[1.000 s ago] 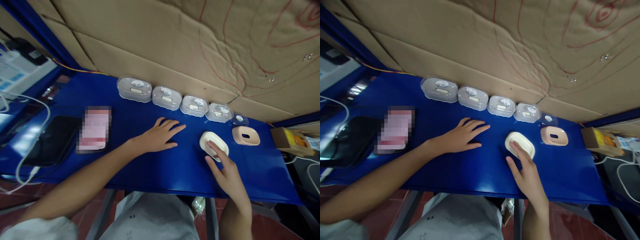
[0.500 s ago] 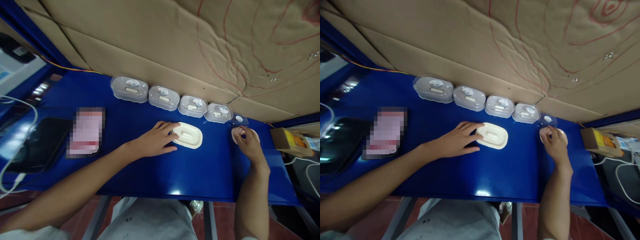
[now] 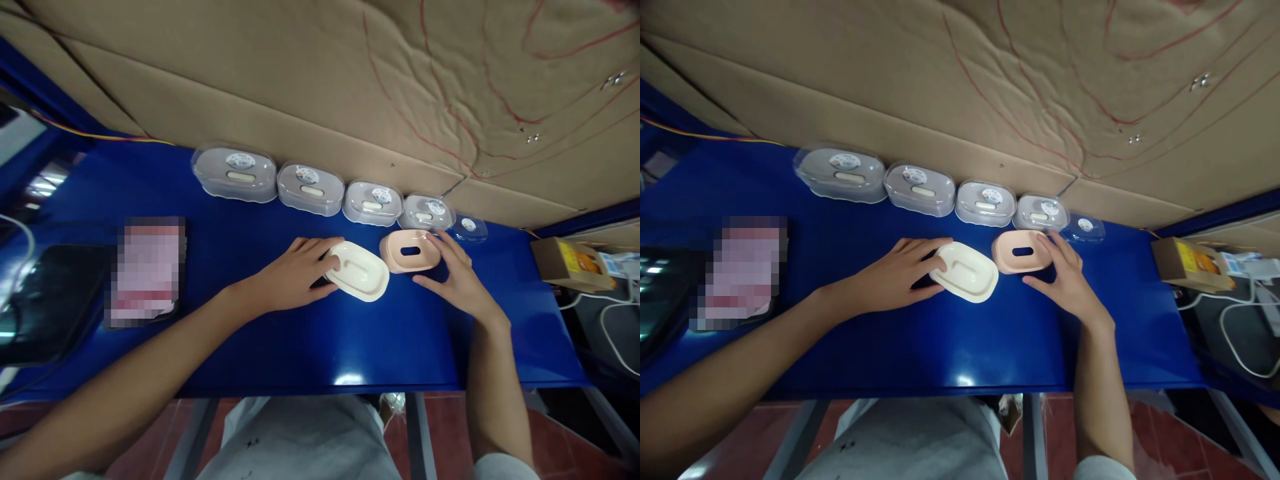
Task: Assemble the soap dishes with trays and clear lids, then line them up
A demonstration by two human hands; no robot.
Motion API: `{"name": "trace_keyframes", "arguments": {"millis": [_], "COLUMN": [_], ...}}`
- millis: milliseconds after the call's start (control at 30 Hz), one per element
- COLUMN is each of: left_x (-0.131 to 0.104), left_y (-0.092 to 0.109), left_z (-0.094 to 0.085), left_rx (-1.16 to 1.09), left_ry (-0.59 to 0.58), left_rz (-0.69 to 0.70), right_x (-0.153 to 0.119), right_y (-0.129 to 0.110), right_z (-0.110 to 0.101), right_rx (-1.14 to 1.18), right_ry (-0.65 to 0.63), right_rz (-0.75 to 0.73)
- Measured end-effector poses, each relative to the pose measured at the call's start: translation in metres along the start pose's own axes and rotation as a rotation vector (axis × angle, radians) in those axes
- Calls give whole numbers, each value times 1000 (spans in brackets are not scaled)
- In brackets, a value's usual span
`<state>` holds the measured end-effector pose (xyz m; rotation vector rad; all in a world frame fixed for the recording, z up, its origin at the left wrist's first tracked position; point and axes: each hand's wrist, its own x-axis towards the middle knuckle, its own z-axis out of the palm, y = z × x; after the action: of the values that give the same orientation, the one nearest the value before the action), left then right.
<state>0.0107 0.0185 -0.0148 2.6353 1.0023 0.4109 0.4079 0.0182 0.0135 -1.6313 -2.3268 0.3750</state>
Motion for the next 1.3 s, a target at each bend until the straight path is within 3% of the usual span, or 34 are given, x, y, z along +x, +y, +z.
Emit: {"name": "trace_keyframes", "arguments": {"millis": [200, 367, 533, 633, 767, 1000, 1300], "left_x": [1, 1, 8, 11, 11, 7, 6], "left_y": [2, 4, 16, 23, 21, 11, 11], "left_z": [-5, -4, 10, 19, 22, 15, 13], "left_rx": [-49, -84, -15, 13, -6, -41, -95], "left_ry": [-15, -39, 4, 58, 103, 42, 46], "left_rz": [-23, -51, -208, -252, -270, -199, -178], "right_x": [0, 1, 5, 5, 5, 8, 9], "right_y": [8, 1, -32, -62, -87, -87, -82], "right_z": [7, 4, 9, 24, 44, 50, 52], "right_rx": [18, -29, 85, 109, 125, 61, 125], "right_ry": [-33, -24, 114, 50, -28, -12, -4], "right_rz": [14, 48, -72, -168, -187, -213, -222]}}
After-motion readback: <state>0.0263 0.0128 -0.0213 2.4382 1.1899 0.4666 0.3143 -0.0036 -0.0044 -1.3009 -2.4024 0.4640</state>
